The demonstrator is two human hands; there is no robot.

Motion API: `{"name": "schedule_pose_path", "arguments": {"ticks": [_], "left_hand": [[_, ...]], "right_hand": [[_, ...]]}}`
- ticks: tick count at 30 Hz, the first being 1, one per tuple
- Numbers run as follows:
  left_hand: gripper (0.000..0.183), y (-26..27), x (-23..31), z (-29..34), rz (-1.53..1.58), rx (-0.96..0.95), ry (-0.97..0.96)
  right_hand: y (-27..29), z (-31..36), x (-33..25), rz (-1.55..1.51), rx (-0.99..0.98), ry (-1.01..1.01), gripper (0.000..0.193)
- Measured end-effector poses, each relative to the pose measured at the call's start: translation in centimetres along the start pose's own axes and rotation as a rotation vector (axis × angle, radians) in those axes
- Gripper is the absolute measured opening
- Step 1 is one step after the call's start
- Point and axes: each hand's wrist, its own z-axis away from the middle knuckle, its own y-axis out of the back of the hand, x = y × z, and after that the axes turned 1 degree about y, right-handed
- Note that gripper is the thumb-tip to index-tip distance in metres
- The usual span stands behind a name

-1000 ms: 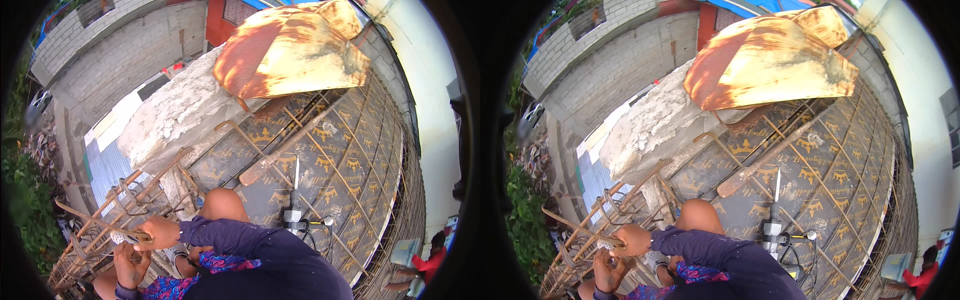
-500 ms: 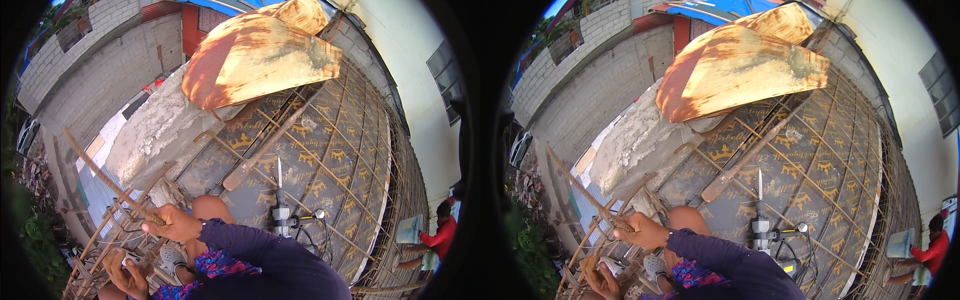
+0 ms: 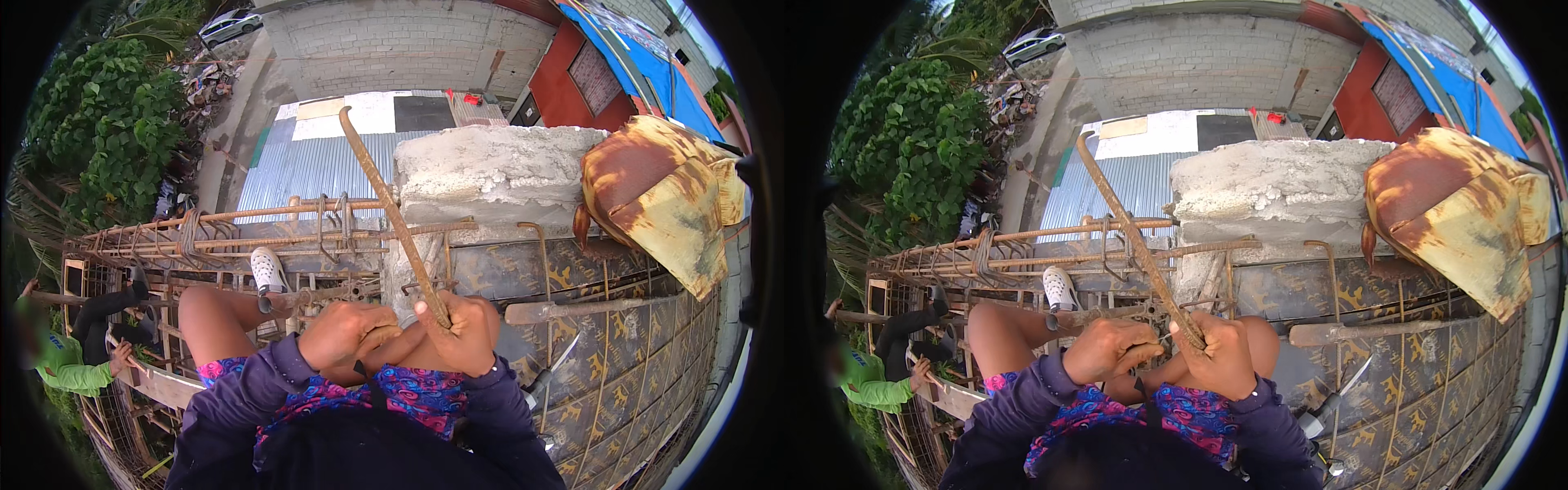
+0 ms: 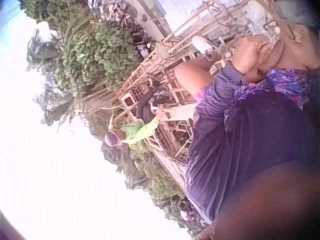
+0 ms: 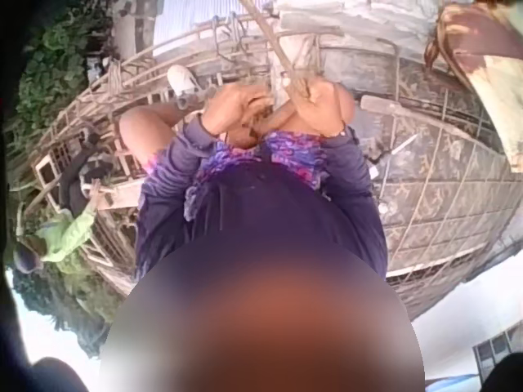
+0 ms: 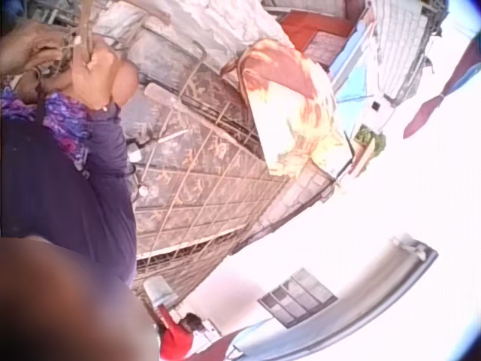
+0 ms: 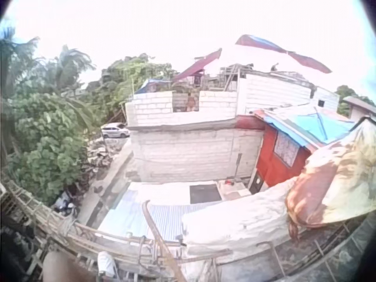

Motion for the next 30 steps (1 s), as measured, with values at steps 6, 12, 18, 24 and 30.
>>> {"name": "schedule_pose_path", "arguments": {"ticks": [6, 12, 18, 24, 30], "left_hand": [[0.008, 1.0, 2.5, -1.4, -0.235, 0.429, -0.256], [0.007, -1.6, 4.8, 0.7, 0.204, 0.369, -0.459], [0.022, -1.1, -8.9, 7.7, 0.841, 1.073, 0.568], [0.024, -4.7, -34.7, 11.4, 1.225, 1.306, 1.031], [0.025, -4.4, -45.1, 7.6, 0.948, 1.540, 0.961]], "right_hand": [[-1.9, 0.5, 0.3, -0.585, 0.347, -0.061, 0.042], [-5.1, 3.0, 2.1, -1.247, -0.030, -0.159, 0.040], [-6.3, 5.9, 4.5, -0.265, -0.070, -0.428, 0.027], [-11.8, 5.3, 9.8, -0.258, -0.010, -0.859, 0.032], [-17.6, -0.1, 20.4, -0.191, 0.330, -0.957, 0.031]]}}
